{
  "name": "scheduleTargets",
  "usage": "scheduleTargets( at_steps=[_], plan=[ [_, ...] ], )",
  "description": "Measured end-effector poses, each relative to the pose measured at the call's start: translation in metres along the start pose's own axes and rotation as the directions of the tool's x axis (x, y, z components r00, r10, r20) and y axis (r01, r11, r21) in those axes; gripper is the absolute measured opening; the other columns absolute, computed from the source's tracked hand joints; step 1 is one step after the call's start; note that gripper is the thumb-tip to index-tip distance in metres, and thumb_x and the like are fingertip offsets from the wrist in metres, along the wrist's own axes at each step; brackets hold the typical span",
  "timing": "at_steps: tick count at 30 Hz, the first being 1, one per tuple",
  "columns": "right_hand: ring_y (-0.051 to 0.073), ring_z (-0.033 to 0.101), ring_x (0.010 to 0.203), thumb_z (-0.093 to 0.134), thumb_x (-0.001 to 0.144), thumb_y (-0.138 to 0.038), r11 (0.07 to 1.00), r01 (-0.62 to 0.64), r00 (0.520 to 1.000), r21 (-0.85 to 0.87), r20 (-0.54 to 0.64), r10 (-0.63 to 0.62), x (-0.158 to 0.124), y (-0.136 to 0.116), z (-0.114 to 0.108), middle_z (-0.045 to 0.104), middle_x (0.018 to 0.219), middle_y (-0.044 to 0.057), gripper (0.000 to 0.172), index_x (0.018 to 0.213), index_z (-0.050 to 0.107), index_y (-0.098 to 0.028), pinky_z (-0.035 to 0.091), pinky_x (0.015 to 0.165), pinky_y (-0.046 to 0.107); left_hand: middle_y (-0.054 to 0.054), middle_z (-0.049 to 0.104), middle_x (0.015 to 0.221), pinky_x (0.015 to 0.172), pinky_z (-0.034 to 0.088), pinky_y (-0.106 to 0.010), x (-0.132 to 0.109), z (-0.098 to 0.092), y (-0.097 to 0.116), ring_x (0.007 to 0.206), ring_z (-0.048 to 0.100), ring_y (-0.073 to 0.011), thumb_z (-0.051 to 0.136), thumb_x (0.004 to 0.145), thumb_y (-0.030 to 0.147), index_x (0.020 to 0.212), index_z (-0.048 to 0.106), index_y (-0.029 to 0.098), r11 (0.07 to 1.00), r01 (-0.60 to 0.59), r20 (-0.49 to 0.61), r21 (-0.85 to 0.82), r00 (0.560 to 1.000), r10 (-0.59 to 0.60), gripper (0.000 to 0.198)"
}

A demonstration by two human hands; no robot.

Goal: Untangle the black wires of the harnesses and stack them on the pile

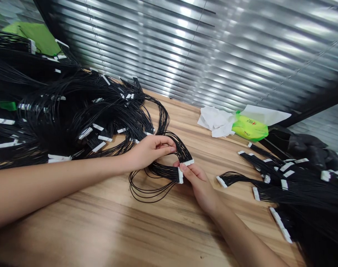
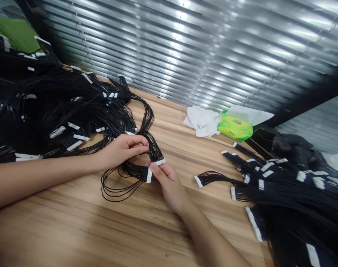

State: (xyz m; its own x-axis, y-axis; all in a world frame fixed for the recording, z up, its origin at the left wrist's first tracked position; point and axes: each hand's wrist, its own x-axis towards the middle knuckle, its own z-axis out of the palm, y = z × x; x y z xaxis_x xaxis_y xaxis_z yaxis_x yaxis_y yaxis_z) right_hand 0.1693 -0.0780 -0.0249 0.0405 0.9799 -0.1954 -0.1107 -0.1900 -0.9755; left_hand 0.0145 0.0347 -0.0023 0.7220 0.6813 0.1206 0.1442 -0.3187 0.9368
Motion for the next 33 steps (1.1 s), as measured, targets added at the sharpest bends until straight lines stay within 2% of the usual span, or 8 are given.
scheduleTargets(
  at_steps=[9, 15, 21, 23, 26, 28, 30, 33],
  plan=[
    [0.018, 0.057, 0.078, 0.063, 0.077, -0.056, 0.998, 0.056, 0.998, -0.038, 0.007, -0.056, -0.001, -0.004, 0.003, 0.067, 0.075, 0.0, 0.037, 0.083, 0.073, -0.021, 0.044, 0.079, 0.03, 0.001, 0.059, 0.077, 0.066, 0.038, -0.017, -0.003, -0.003, -0.003, 0.072, 0.053, -0.0081, 0.054, 0.089, 0.021, 0.087, 0.067, 0.017, 0.931, -0.297, 0.044, 0.213, 0.955, 0.295, 0.014],
    [0.019, 0.057, 0.077, 0.064, 0.074, -0.059, 0.999, 0.027, 0.999, -0.041, -0.028, -0.029, -0.001, -0.003, 0.002, 0.066, 0.076, 0.002, 0.04, 0.082, 0.073, -0.021, 0.044, 0.078, 0.031, 0.001, 0.062, 0.083, 0.069, 0.039, -0.018, -0.002, -0.005, -0.003, 0.077, 0.056, -0.0089, 0.051, 0.091, 0.024, 0.09, 0.066, 0.019, 0.902, -0.285, 0.081, 0.325, 0.958, 0.274, 0.016],
    [0.019, 0.057, 0.079, 0.063, 0.076, -0.057, 0.999, 0.05, 0.994, -0.018, -0.093, -0.051, -0.001, 0.003, 0.004, 0.067, 0.079, 0.001, 0.038, 0.086, 0.072, -0.022, 0.044, 0.079, 0.032, 0.001, 0.062, 0.079, 0.069, 0.041, -0.021, -0.003, -0.004, -0.001, 0.076, 0.056, -0.0106, 0.051, 0.091, 0.029, 0.09, 0.066, 0.019, 0.876, -0.232, 0.017, 0.423, 0.969, 0.248, 0.018],
    [0.019, 0.057, 0.083, 0.062, 0.078, -0.055, 0.996, 0.087, 0.989, -0.033, -0.121, -0.09, -0.001, 0.005, 0.004, 0.068, 0.082, 0.001, 0.035, 0.087, 0.072, -0.023, 0.044, 0.081, 0.031, -0.002, 0.065, 0.085, 0.073, 0.044, -0.022, -0.004, -0.007, 0.002, 0.081, 0.059, -0.0115, 0.053, 0.09, 0.028, 0.089, 0.066, 0.018, 0.858, -0.302, -0.014, 0.414, 0.941, 0.338, 0.017],
    [0.02, 0.057, 0.086, 0.061, 0.08, -0.054, 0.992, 0.118, 0.983, -0.046, -0.138, -0.123, -0.001, 0.007, 0.004, 0.068, 0.085, 0.002, 0.034, 0.088, 0.072, -0.023, 0.043, 0.082, 0.032, -0.005, 0.067, 0.089, 0.077, 0.047, -0.022, -0.005, -0.013, 0.007, 0.085, 0.062, -0.012, 0.056, 0.087, 0.023, 0.09, 0.068, 0.017, 0.798, -0.484, -0.029, 0.359, 0.849, 0.528, 0.014],
    [0.019, 0.057, 0.084, 0.061, 0.08, -0.054, 0.993, 0.117, 0.98, -0.026, -0.156, -0.12, -0.001, 0.007, 0.004, 0.068, 0.085, 0.002, 0.034, 0.088, 0.071, -0.022, 0.044, 0.08, 0.032, -0.006, 0.067, 0.089, 0.075, 0.048, -0.022, -0.006, -0.019, 0.011, 0.082, 0.062, -0.0119, 0.058, 0.085, 0.024, 0.088, 0.07, 0.019, 0.757, -0.544, -0.045, 0.362, 0.801, 0.597, 0.013],
    [0.019, 0.056, 0.081, 0.061, 0.079, -0.054, 0.994, 0.113, 0.978, 0.008, -0.178, -0.11, -0.001, 0.007, 0.004, 0.067, 0.084, 0.002, 0.035, 0.089, 0.071, -0.022, 0.044, 0.078, 0.032, -0.005, 0.067, 0.084, 0.068, 0.047, -0.022, -0.006, -0.023, 0.012, 0.075, 0.061, -0.0117, 0.063, 0.081, 0.032, 0.082, 0.072, 0.021, 0.714, -0.559, -0.041, 0.421, 0.775, 0.631, 0.014],
    [0.019, 0.056, 0.082, 0.061, 0.08, -0.052, 0.99, 0.135, 0.972, 0.043, -0.201, -0.124, -0.001, 0.008, 0.003, 0.066, 0.083, 0.001, 0.032, 0.089, 0.069, -0.022, 0.044, 0.078, 0.032, -0.002, 0.068, 0.074, 0.057, 0.042, -0.023, -0.005, -0.027, 0.008, 0.063, 0.06, -0.011, 0.069, 0.074, 0.044, 0.074, 0.074, 0.027, 0.627, -0.575, 0.12, 0.525, 0.779, 0.615, 0.018]
  ],
)
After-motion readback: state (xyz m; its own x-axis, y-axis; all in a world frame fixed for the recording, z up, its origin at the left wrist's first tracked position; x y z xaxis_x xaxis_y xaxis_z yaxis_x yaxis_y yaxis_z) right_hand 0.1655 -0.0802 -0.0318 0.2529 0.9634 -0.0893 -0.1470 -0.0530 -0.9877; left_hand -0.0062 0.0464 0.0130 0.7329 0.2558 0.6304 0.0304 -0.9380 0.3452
